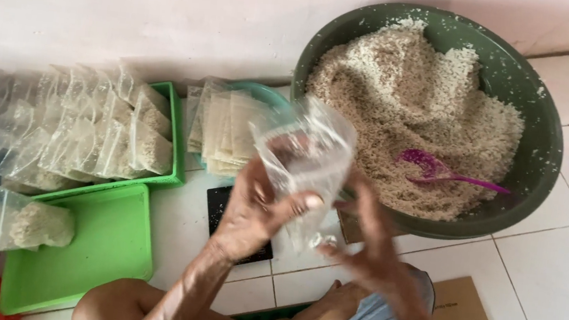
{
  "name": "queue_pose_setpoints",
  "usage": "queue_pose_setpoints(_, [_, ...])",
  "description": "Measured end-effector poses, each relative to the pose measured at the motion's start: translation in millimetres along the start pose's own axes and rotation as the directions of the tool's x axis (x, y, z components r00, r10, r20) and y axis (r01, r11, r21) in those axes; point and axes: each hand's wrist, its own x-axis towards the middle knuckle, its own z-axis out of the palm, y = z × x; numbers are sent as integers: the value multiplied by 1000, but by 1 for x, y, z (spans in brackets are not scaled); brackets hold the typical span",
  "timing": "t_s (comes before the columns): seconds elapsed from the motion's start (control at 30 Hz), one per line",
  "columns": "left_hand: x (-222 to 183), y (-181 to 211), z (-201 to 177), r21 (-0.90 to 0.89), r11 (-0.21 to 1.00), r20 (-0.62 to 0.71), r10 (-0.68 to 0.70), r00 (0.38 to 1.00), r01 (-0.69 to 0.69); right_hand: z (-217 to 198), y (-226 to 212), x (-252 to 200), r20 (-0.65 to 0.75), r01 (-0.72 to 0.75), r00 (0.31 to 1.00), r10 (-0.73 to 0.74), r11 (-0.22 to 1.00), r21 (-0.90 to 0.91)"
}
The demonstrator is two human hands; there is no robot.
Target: Manual bagging and weighing of grains from a large container into individual plastic portions.
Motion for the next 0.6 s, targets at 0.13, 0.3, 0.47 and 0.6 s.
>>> queue_pose_setpoints(0.13, [2,-11,-12,-48,999,-108,-17,994,12,-88,46,-1,-201,-62,980,11,967,-248])
queue_pose_setpoints(0.3, [-5,-15,-25,-21,1000,-137,-24,990,22,-194,104,2,-133,-273,912,389,331,-903])
queue_pose_setpoints(0.47, [-14,-24,-33,85,996,-96,-13,995,21,-223,141,-11,-161,-213,670,725,-20,-977])
queue_pose_setpoints(0.6, [-17,-30,-39,135,987,-110,-77,991,91,-230,161,-20,-117,-177,650,751,0,-984])
